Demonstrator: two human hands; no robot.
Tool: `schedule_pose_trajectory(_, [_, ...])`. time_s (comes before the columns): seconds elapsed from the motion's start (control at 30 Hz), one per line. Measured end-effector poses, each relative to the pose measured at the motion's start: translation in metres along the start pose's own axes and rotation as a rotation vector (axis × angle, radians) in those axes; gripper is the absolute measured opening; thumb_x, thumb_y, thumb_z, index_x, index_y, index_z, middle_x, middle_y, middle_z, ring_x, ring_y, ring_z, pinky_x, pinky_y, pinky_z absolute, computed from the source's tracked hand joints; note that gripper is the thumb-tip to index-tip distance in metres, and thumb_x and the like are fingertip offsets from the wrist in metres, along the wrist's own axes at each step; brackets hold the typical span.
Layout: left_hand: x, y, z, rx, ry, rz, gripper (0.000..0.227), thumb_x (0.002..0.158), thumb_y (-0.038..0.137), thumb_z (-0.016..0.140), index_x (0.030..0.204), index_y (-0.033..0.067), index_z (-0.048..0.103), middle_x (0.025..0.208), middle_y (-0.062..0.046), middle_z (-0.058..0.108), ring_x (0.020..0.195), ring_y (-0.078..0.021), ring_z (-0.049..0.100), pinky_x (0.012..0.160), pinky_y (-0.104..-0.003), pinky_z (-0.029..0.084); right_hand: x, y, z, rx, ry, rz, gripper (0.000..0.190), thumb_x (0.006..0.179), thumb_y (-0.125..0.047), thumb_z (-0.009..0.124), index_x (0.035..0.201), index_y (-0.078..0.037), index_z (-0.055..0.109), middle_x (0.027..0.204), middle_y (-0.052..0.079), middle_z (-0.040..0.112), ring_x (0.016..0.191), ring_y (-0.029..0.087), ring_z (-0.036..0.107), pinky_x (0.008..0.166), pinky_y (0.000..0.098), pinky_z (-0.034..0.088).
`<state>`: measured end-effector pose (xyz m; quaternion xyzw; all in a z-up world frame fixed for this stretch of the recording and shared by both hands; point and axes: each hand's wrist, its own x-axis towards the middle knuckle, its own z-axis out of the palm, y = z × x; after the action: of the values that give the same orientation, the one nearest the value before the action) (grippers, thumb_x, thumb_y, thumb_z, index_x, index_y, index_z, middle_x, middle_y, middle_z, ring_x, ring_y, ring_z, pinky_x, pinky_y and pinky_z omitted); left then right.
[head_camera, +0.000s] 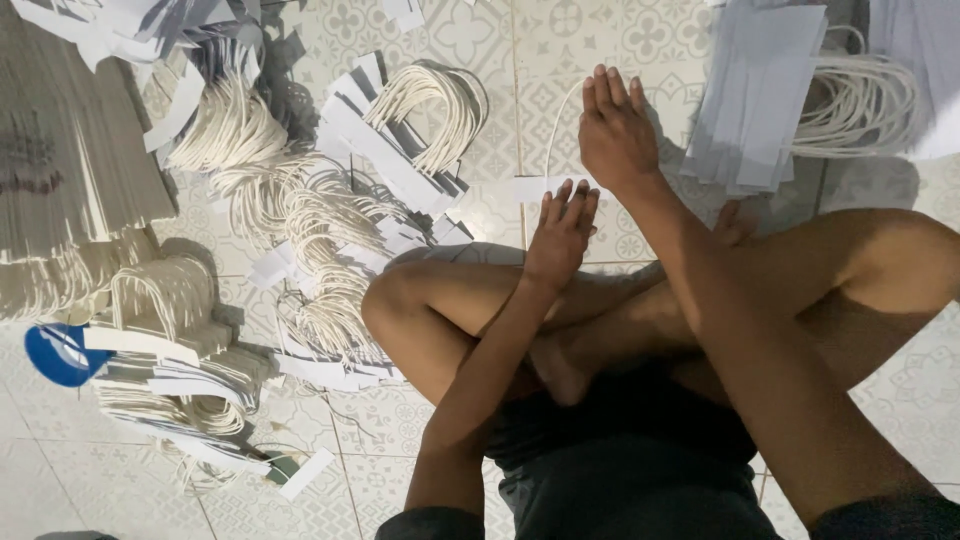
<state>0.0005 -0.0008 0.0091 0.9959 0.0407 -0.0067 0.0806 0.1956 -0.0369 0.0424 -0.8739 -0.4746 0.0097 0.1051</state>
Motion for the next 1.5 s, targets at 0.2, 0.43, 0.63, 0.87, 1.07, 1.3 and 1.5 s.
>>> schedule_pose_trajectory(0.2, [0.0,-0.001,0.002,-0.03,-0.035,-0.003,0.069,0.106,0.033,0.063,0.161,0.0109,0.029,0.165,-0.008,0.036,0.156,-0.0336,0.03,0.129,-0.054,0.032,-0.003,0.002,-0.004,0.08,-0.109,0.024,0.049,0.111,-0.009,0.046,0.156,0.013,0.041,0.163,0.03,0.035,0.151,0.043,0.031,0.122,0.0609,0.024])
schedule_pose_trajectory(0.43, [0.003,0.0,0.002,-0.04,-0.117,-0.026,0.07,0.103,0.037,0.065,0.16,0.0124,0.032,0.162,-0.01,0.034,0.153,-0.038,0.034,0.127,-0.055,0.031,-0.042,-0.011,-0.009,0.051,-0.146,0.06,0.051,0.112,-0.017,0.047,0.158,0.006,0.045,0.163,0.028,0.039,0.15,0.041,0.039,0.121,0.0601,0.027])
schedule_pose_trajectory(0.63, [0.006,0.0,0.0,-0.018,-0.226,-0.047,0.064,0.11,0.04,0.054,0.163,0.0139,0.029,0.163,-0.008,0.032,0.155,-0.0341,0.03,0.13,-0.052,0.024,-0.08,-0.023,-0.024,0.07,-0.386,0.152,0.056,0.114,-0.03,0.035,0.161,0.0,0.037,0.167,0.024,0.031,0.154,0.038,0.033,0.126,0.0577,0.02])
schedule_pose_trajectory(0.87, [0.008,0.001,-0.004,-0.051,-0.258,-0.059,0.067,0.108,0.039,0.056,0.163,0.0163,0.026,0.164,-0.009,0.031,0.155,-0.0345,0.027,0.131,-0.053,0.023,-0.121,-0.027,-0.039,0.12,-0.456,0.141,0.055,0.114,-0.028,0.031,0.162,-0.003,0.036,0.168,0.022,0.031,0.155,0.035,0.032,0.126,0.0578,0.022])
schedule_pose_trajectory(1.07, [0.009,-0.004,0.001,-0.052,-0.24,-0.047,0.068,0.107,0.042,0.057,0.163,0.0161,0.029,0.163,-0.009,0.034,0.155,-0.0345,0.028,0.13,-0.053,0.025,-0.131,-0.023,-0.03,0.123,-0.396,0.11,0.055,0.114,-0.03,0.03,0.162,-0.005,0.038,0.167,0.021,0.032,0.154,0.034,0.034,0.126,0.0568,0.022])
schedule_pose_trajectory(1.3, [0.009,-0.003,-0.017,-0.046,-0.179,-0.005,0.065,0.103,0.04,0.063,0.158,0.0147,0.04,0.157,-0.011,0.043,0.151,-0.0349,0.036,0.126,-0.052,0.033,-0.133,-0.021,-0.035,0.15,-0.384,0.084,0.056,0.113,-0.029,0.031,0.16,-0.001,0.04,0.166,0.024,0.033,0.152,0.037,0.036,0.125,0.0582,0.024])
schedule_pose_trajectory(1.5, [0.01,-0.024,-0.042,-0.073,-0.015,0.073,0.073,0.084,0.025,0.085,0.148,0.0162,0.052,0.145,-0.015,0.053,0.139,-0.039,0.051,0.107,-0.049,0.053,-0.134,-0.02,-0.031,0.112,-0.381,0.091,0.057,0.111,-0.031,0.031,0.16,-0.003,0.039,0.168,0.019,0.03,0.153,0.035,0.036,0.126,0.0567,0.024])
